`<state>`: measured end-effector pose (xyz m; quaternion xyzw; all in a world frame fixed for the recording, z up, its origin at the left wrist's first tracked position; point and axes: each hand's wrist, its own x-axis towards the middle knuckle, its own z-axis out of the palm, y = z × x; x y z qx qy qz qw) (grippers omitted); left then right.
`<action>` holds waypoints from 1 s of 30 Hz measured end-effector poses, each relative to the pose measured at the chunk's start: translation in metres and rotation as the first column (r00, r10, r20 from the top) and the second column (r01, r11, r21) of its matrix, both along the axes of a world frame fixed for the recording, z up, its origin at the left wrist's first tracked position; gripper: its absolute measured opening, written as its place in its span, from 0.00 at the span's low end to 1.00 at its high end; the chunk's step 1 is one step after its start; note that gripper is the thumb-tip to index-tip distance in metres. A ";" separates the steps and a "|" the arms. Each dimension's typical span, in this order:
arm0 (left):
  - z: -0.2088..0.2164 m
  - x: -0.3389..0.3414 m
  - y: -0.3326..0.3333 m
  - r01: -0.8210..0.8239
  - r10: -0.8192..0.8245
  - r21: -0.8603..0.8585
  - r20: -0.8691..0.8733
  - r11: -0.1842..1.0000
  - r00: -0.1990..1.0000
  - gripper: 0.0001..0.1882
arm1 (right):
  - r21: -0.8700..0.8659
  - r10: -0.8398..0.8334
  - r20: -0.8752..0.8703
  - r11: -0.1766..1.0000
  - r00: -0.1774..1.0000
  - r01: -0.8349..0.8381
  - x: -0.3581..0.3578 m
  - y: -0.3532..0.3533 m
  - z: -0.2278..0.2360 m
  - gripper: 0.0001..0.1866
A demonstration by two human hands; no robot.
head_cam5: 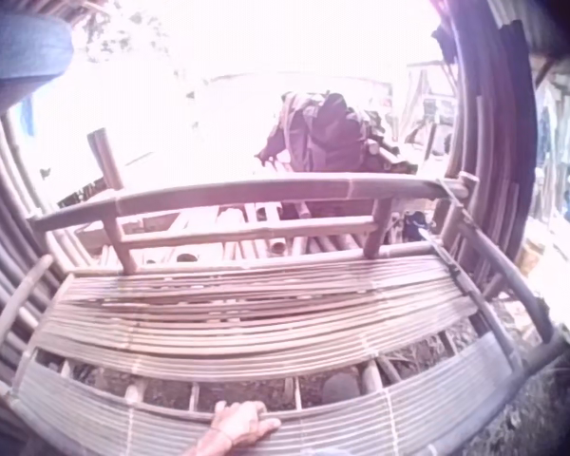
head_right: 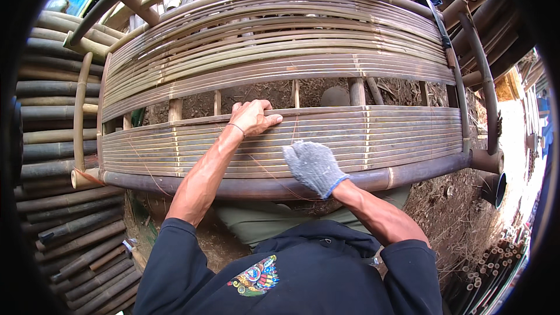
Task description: The person weaves thin bamboo strips into a larger bamboo frame using a thin cord. They thread the cord through the strips and pull it tight to secure the weave, working methodically along the structure.
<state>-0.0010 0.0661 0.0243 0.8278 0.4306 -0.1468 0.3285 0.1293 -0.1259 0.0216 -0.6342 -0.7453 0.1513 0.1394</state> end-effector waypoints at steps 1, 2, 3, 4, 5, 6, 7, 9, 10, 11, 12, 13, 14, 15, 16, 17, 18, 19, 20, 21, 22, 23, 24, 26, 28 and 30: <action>0.001 0.001 0.001 -0.003 0.002 0.007 0.014 1.000 1.000 0.27 | 0.188 0.044 0.013 0.981 0.999 -0.045 -0.008 0.006 0.003 0.11; 0.000 0.001 -0.001 -0.021 0.020 0.004 0.018 1.000 1.000 0.27 | 0.200 0.075 0.036 0.976 0.996 -0.081 -0.015 0.010 0.008 0.09; 0.000 0.001 0.000 -0.019 0.020 -0.015 0.043 1.000 0.999 0.27 | 0.196 0.066 0.038 0.978 0.997 -0.072 -0.017 0.014 0.015 0.10; -0.001 0.001 -0.001 -0.038 0.038 -0.016 0.034 0.999 0.999 0.26 | 0.238 0.136 0.025 0.961 0.990 -0.138 -0.014 0.014 0.022 0.11; -0.002 0.000 0.000 -0.028 0.029 -0.020 0.054 0.999 0.998 0.26 | 0.222 0.046 0.032 0.974 0.998 -0.052 -0.009 0.011 0.027 0.11; -0.002 -0.002 0.000 -0.029 0.030 -0.008 0.054 1.000 0.998 0.26 | 0.173 0.033 0.038 0.984 0.999 -0.039 0.002 0.004 0.031 0.11; -0.003 -0.003 0.000 -0.023 0.023 0.004 0.060 1.000 0.998 0.26 | 0.082 0.015 0.057 0.996 0.998 -0.019 0.014 -0.009 0.032 0.11; -0.005 -0.006 0.001 -0.043 0.044 -0.007 0.067 0.999 0.997 0.27 | 0.128 0.075 0.062 0.988 0.995 -0.082 0.034 -0.028 0.021 0.10; -0.005 -0.007 0.002 -0.048 0.048 -0.001 0.101 0.999 0.994 0.28 | 0.173 0.118 0.082 0.976 0.990 -0.131 0.038 -0.035 0.013 0.09; -0.005 -0.007 0.000 -0.053 0.048 0.041 0.109 0.998 0.993 0.29 | 0.166 0.068 0.045 0.983 0.997 -0.075 0.042 -0.042 0.005 0.09; -0.005 -0.005 -0.003 -0.070 0.059 0.087 0.130 0.994 0.990 0.31 | 0.105 0.049 0.047 0.993 0.998 -0.053 0.042 -0.045 -0.001 0.10; -0.004 -0.002 -0.007 -0.077 0.053 0.130 0.176 0.989 0.983 0.31 | 0.060 0.064 0.041 0.996 0.997 -0.067 0.041 -0.045 -0.005 0.10; -0.003 0.002 -0.016 0.031 -0.110 0.286 0.263 0.958 0.959 0.31 | -0.097 -0.122 0.067 0.987 0.990 0.129 0.036 -0.043 -0.005 0.08; -0.002 0.012 -0.025 0.094 -0.257 0.458 0.307 0.884 0.917 0.32 | -0.212 -0.262 0.109 0.936 0.959 0.280 0.033 -0.038 0.000 0.08; 0.001 0.019 -0.039 0.157 -0.402 0.593 0.306 0.790 0.863 0.33 | -0.273 -0.395 0.172 0.861 0.903 0.428 0.029 -0.036 0.012 0.08; 0.004 0.030 -0.054 0.275 -0.507 0.533 0.356 0.800 0.785 0.38 | -0.175 -0.477 0.180 0.845 0.860 0.506 0.028 -0.034 0.029 0.11; 0.008 0.039 -0.069 0.352 -0.654 0.663 0.277 0.661 0.704 0.37 | -0.005 -0.498 -0.071 0.867 0.864 0.499 0.031 -0.034 0.053 0.10; 0.014 0.051 -0.075 0.450 -0.684 0.530 0.420 0.718 0.596 0.35 | 0.223 -0.446 -0.299 0.827 0.844 0.516 0.033 -0.035 0.078 0.10; 0.020 0.057 -0.087 0.415 -0.612 0.452 0.541 0.790 0.576 0.29 | 0.239 -0.383 -0.450 0.819 0.807 0.522 0.038 -0.037 0.104 0.08; 0.027 0.062 -0.090 0.336 -0.525 0.403 0.666 0.851 0.530 0.25 | 0.278 -0.315 -0.532 0.812 0.786 0.514 0.050 -0.046 0.131 0.09; 0.034 0.064 -0.090 0.302 -0.429 0.310 0.735 0.902 0.526 0.20 | 0.164 -0.327 -0.642 0.824 0.693 0.542 0.065 -0.057 0.158 0.09; 0.041 0.064 -0.082 0.056 -0.352 0.361 0.844 0.931 0.406 0.10 | 0.230 -0.329 -0.523 0.834 0.786 0.502 0.085 -0.065 0.183 0.10; 0.046 0.061 -0.069 -0.115 -0.233 0.295 0.895 0.948 0.379 0.07 | 0.244 -0.345 -0.469 0.834 0.813 0.495 0.106 -0.070 0.202 0.10; 0.050 0.046 -0.033 -0.355 -0.052 0.245 0.879 0.902 0.474 0.10 | 0.120 -0.349 -0.623 0.841 0.700 0.527 0.141 -0.066 0.212 0.09; 0.041 0.030 0.005 -0.400 0.128 0.257 0.682 0.880 0.720 0.12 | -0.162 -0.470 -0.840 0.694 0.272 0.701 0.170 -0.044 0.192 0.08; 0.019 0.013 0.032 -0.222 0.167 0.130 0.339 0.966 0.926 0.12 | 0.269 -0.534 0.334 0.844 0.777 0.465 0.187 -0.008 0.158 0.09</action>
